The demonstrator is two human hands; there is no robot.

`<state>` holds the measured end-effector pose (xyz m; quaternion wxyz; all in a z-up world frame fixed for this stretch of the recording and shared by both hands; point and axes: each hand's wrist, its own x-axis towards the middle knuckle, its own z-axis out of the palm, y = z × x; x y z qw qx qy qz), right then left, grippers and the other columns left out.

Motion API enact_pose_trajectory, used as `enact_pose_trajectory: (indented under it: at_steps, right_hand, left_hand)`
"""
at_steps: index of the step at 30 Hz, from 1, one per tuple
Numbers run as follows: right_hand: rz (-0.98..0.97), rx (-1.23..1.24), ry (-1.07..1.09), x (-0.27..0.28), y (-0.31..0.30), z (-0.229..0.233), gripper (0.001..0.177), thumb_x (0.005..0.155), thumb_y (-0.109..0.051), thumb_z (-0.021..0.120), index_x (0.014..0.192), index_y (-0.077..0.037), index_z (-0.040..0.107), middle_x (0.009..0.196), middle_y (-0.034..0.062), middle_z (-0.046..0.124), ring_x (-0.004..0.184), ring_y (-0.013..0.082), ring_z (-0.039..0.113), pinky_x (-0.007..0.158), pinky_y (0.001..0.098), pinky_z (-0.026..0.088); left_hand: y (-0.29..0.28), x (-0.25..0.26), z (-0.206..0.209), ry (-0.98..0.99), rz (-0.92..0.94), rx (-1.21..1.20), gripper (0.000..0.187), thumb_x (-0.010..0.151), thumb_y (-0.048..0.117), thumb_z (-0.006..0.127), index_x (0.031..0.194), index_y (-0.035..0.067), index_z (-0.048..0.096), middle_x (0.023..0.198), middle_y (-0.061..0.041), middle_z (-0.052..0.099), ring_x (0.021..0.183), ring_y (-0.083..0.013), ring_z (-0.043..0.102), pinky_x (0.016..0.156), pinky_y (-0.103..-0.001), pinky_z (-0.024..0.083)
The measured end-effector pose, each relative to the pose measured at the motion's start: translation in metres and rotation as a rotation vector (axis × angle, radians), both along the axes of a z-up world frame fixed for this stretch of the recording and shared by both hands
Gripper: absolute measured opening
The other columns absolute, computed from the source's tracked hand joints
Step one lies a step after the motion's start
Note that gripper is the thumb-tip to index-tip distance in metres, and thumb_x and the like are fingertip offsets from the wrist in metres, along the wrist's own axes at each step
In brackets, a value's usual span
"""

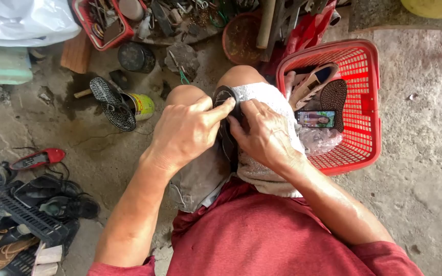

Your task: The person sits on the floor and sews a black shoe using a needle and thread. They hold the shoe on their lap, pull the thread through the sole, and tighten the stitches repeatedly.

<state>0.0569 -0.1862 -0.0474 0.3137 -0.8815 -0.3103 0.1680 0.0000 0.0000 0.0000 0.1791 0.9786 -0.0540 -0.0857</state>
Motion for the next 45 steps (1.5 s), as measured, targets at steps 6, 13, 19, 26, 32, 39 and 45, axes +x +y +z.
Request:
enact_pose_trajectory:
  at_steps: [6,13,19,26,32,39,45]
  right_hand:
    - [-0.170,0.460,0.196,0.007,-0.032,-0.019,0.021,0.100,-0.025,0.064,0.094,-0.006,0.072,0.107,0.0152,0.073,0.097,0.0349,0.072,0.077,0.0470,0.058]
    - [-0.179,0.241,-0.342,0.021,-0.045,-0.015,0.024,0.091,-0.007,0.083,0.111,-0.006,0.071,0.123,0.0145,0.065,0.118,0.0380,0.059,0.096,0.0468,0.052]
    - [0.130,0.277,-0.373,0.010,-0.013,0.001,0.007,0.092,-0.015,0.076,0.097,-0.012,0.078,0.113,0.0087,0.071,0.118,0.0296,0.060,0.098,0.0449,0.051]
    - [0.078,0.892,0.671,0.011,-0.030,0.028,0.014,0.096,-0.010,0.061,0.097,0.003,0.067,0.116,0.0264,0.069,0.101,0.0293,0.071,0.087,0.0439,0.059]
    - [0.048,0.583,0.225,0.018,-0.013,0.018,0.017,0.096,0.002,0.067,0.111,0.001,0.074,0.098,0.0158,0.073,0.090,0.0257,0.075,0.081,0.0412,0.060]
    - [0.139,0.346,-0.016,0.016,0.001,0.030,0.023,0.096,0.002,0.066,0.118,-0.005,0.072,0.090,0.0127,0.074,0.081,0.0292,0.075,0.076,0.0448,0.062]
    - [0.099,0.386,-0.024,0.013,-0.005,0.023,0.041,0.095,0.001,0.069,0.134,-0.006,0.062,0.092,0.0138,0.075,0.085,0.0311,0.076,0.078,0.0494,0.061]
  left_hand:
    - [0.016,-0.036,0.004,-0.095,0.097,-0.093,0.032,0.105,0.016,0.055,0.132,0.027,0.068,0.072,0.001,0.062,0.058,-0.0223,0.067,0.057,-0.035,0.056]
    - [0.008,-0.042,-0.012,-0.186,0.039,-0.002,0.030,0.103,0.003,0.053,0.128,0.013,0.064,0.096,-0.006,0.068,0.088,-0.0232,0.070,0.076,-0.033,0.056]
    - [0.000,-0.035,-0.008,-0.249,0.121,-0.023,0.021,0.108,0.023,0.056,0.118,0.010,0.069,0.084,-0.006,0.066,0.075,-0.0241,0.068,0.067,-0.037,0.059]
    - [0.001,-0.039,-0.021,-0.298,0.176,-0.069,0.017,0.108,0.025,0.057,0.110,0.016,0.071,0.070,-0.001,0.058,0.067,-0.0240,0.067,0.062,-0.035,0.057]
    - [-0.001,-0.033,-0.014,-0.247,0.165,-0.032,0.018,0.109,0.026,0.055,0.110,0.018,0.070,0.069,0.001,0.059,0.065,-0.0195,0.066,0.059,-0.030,0.057]
    - [0.001,-0.033,-0.018,-0.208,0.180,-0.036,0.020,0.110,0.027,0.052,0.112,0.021,0.071,0.070,0.000,0.062,0.064,-0.0183,0.067,0.060,-0.032,0.058]
    - [0.010,-0.036,-0.008,-0.244,0.119,-0.106,0.016,0.107,0.027,0.058,0.109,0.015,0.068,0.072,-0.007,0.062,0.069,-0.0289,0.069,0.058,-0.039,0.057]
